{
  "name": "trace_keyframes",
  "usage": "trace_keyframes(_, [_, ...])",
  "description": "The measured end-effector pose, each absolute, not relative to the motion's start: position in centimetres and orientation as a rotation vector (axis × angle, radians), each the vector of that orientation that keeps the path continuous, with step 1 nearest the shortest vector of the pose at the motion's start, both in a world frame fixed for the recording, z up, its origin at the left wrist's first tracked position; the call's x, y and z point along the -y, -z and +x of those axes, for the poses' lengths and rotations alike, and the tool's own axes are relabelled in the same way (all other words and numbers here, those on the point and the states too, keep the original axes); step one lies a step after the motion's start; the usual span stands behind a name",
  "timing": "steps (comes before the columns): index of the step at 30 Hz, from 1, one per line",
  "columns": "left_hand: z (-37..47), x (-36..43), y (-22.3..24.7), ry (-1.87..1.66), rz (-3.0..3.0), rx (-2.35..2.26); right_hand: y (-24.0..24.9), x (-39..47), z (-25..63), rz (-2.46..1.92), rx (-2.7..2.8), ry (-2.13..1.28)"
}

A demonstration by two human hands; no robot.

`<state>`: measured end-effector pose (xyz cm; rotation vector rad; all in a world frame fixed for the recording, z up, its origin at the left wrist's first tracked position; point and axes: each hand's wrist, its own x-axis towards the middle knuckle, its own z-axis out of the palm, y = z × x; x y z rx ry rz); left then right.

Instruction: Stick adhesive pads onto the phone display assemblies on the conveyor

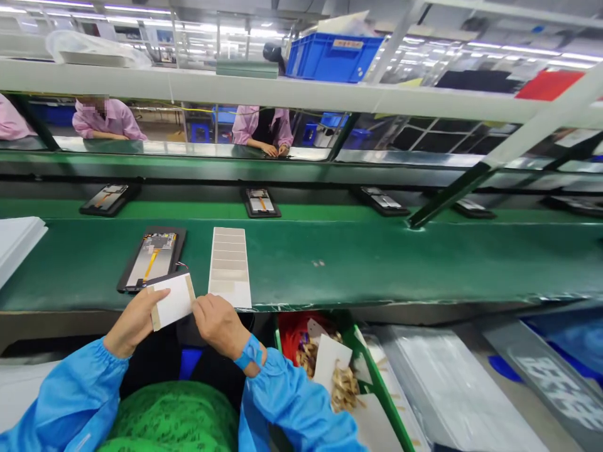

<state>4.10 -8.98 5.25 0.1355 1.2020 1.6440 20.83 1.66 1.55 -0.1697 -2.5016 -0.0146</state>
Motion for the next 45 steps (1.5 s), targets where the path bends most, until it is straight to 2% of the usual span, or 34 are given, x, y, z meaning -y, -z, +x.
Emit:
trace_keyframes(4, [3.8, 9.6, -5.4, -1.413, 0.255, -1.045, -1.2, -4.4, 23.0, -0.715, 2.09, -0.379])
trace_keyframes(7, [3.6, 9.1, -5.0, -1.434, 0.228, -0.934, -1.5, -4.7, 23.9, -1.047, 1.779, -0.325])
trace_keyframes(14, [3.0, 6.8, -3.0, -1.565, 0.088, -0.878, -3.3, 3.1, 19.9, -0.247, 2.454, -0.281])
trace_keyframes(20, [2.7, 7.0, -2.9, -1.627, 0.083, -0.891, -4.0, 4.1, 18.3, -0.17, 2.591, 0.012])
trace_keyframes(24, [3.0, 7.3, -3.1, -1.577, 0.106, -0.815, -3.2, 3.9, 17.4, -0.212, 2.554, -0.063])
trace_keyframes(28, [3.9, 8.0, -3.2, -1.373, 0.146, -0.654, -3.0, 2.4, 17.8, -0.632, 2.219, -0.6])
trace_keyframes(30, [4.6, 8.3, -3.2, -1.307, 0.153, -0.609, -2.5, 0.6, 20.4, -0.922, 1.955, -0.731])
trace_keyframes(34, [5.7, 8.0, -3.1, -1.217, 0.119, -0.539, 0.8, -2.8, 31.7, -1.499, 1.557, -0.453])
trace_keyframes(37, [6.5, 7.1, -2.8, -1.231, 0.136, -0.601, 4.2, -3.5, 40.7, -1.964, 1.609, -0.237])
trace_keyframes(39, [7.2, 6.6, -2.3, -1.256, 0.155, -0.658, 5.2, -2.8, 43.0, -2.122, 1.702, -0.21])
trace_keyframes(41, [8.3, 6.1, -1.9, -1.287, 0.143, -0.711, 4.8, -1.5, 41.4, -1.967, 1.846, -0.29])
trace_keyframes(45, [10.4, 5.7, -1.5, -1.411, 0.121, -0.781, 1.0, 2.0, 30.8, -1.061, 2.241, -0.688])
